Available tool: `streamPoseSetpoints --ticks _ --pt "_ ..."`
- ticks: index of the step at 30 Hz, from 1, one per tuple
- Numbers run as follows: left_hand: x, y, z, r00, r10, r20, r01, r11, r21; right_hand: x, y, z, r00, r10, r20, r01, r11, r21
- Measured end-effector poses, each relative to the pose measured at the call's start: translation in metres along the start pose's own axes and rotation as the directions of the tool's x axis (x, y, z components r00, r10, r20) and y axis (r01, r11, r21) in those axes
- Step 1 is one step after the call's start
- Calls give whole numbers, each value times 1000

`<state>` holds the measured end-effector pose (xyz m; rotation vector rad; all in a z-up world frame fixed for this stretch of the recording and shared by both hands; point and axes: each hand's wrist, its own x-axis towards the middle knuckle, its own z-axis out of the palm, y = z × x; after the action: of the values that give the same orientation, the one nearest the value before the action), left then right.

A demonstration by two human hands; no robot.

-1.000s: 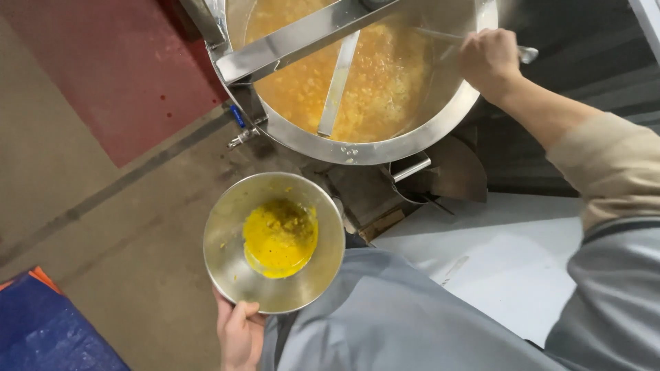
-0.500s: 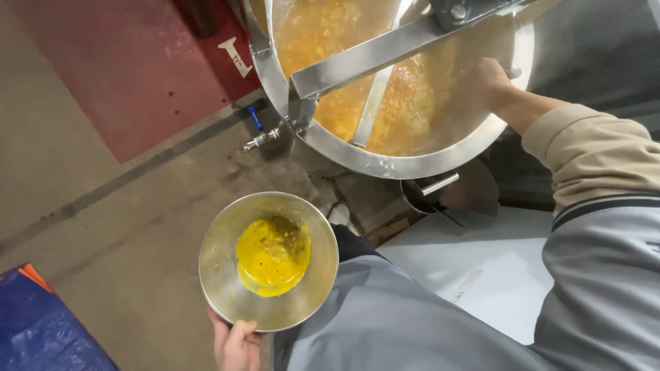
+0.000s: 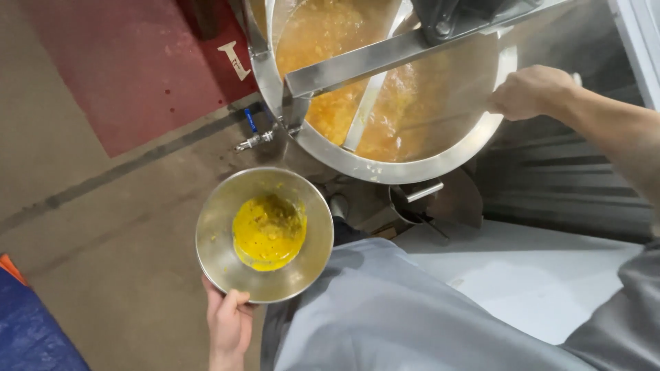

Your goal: The person stirs a large pot of orange soup with a long-handled ladle. They then scoop the soup from the pot into a smaller metal bowl held in their other hand.

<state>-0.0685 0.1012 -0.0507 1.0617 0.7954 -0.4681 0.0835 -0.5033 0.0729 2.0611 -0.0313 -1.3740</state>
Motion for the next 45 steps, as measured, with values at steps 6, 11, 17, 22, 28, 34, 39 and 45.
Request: streamPoseSetpoints --ticks 6,11,17,22,28,34,39,45 --pt "-8 -11 37 1000 -19 -18 18 999 -49 -56 20 23 971 195 -137 -129 913 387" --pt "-12 -10 52 1000 25 3 -25 1000 -14 -52 27 45 925 284 -252 -241 952 189" --pt "-18 -14 58 1000 29 5 -30 1000 7 -15 36 82 836 361 -414 -357 930 90" --pt "-22 -13 53 1000 19 20 -18 999 -31 25 29 104 687 296 -664 -475 874 -103" --pt "-27 -9 48 998 -51 -20 51 999 -11 55 9 87 791 430 -435 -426 898 112" --pt "-19 -17 35 998 -53 -16 53 999 -5 122 -11 78 810 451 -375 -446 889 105" --pt "-11 -40 14 999 -24 -32 23 999 -33 162 -41 49 893 366 -262 -362 930 66" --pt "-26 -53 8 995 -24 -102 16 996 -84 230 -76 57 899 135 -417 -268 922 -278"
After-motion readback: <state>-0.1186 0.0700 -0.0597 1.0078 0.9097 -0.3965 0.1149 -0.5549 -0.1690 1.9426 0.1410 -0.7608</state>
